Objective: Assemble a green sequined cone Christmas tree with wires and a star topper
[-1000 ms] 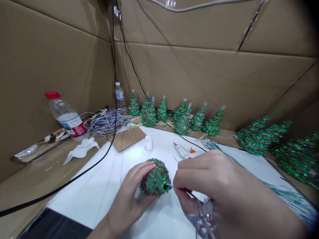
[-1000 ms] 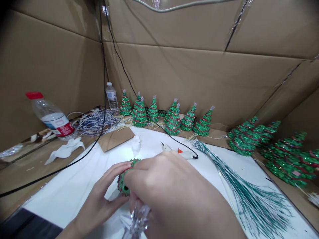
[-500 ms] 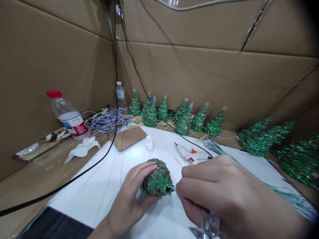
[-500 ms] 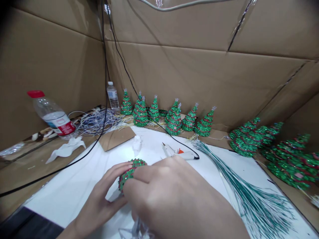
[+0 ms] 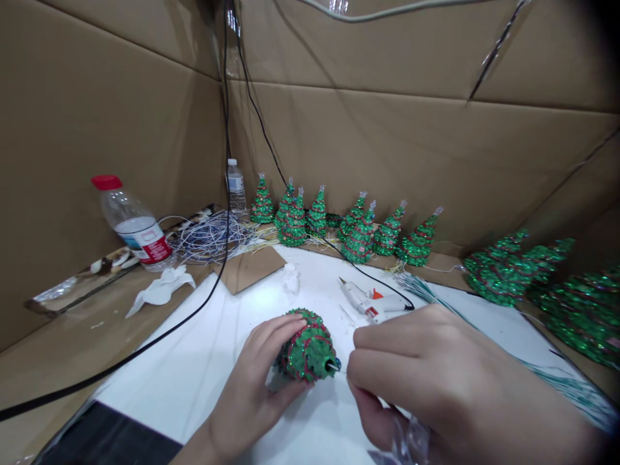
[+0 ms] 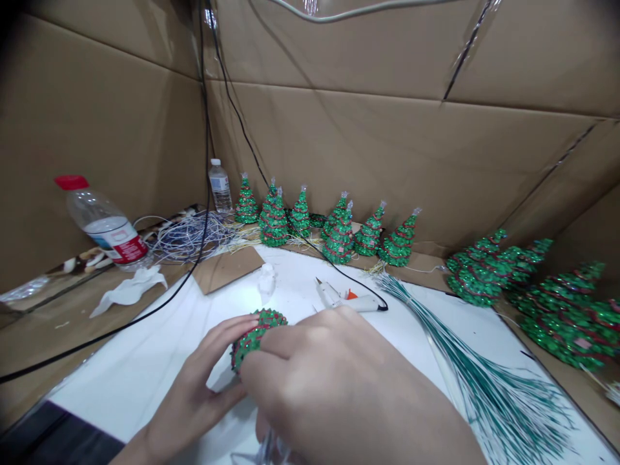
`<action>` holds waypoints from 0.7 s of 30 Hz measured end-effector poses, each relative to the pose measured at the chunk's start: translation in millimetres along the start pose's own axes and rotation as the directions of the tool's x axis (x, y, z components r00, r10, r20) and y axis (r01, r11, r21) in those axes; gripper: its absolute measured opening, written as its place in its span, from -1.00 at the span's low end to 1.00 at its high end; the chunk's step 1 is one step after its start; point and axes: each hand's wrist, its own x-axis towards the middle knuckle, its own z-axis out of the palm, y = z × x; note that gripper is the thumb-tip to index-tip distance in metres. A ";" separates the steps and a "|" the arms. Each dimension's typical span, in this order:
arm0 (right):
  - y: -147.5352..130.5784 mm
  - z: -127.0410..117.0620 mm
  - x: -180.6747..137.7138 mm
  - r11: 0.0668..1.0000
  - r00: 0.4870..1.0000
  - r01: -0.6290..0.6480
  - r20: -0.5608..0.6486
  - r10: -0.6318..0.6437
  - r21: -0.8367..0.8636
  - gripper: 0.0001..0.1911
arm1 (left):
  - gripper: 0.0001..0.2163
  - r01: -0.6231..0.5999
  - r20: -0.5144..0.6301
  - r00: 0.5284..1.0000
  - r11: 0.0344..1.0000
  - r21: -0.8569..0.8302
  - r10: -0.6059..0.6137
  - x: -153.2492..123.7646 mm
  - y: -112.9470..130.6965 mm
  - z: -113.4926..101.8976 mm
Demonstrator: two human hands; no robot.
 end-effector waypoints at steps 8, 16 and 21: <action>-6.5 1.7 0.9 0.997 0.997 -0.074 -0.018 0.074 -0.023 -0.77 | -0.46 -0.019 0.001 1.000 0.999 0.042 0.019 -0.5 0.3 0.1; -4.1 1.3 0.5 0.997 0.997 -0.075 0.030 0.074 0.019 -0.76 | -0.46 -0.028 -0.001 1.000 0.998 0.052 0.028 -1.2 2.2 -1.0; -7.8 -1.1 2.1 0.994 0.993 -0.107 0.048 0.105 0.038 -0.74 | -0.46 -0.026 -0.003 1.000 0.997 0.069 0.026 -0.8 2.6 -0.8</action>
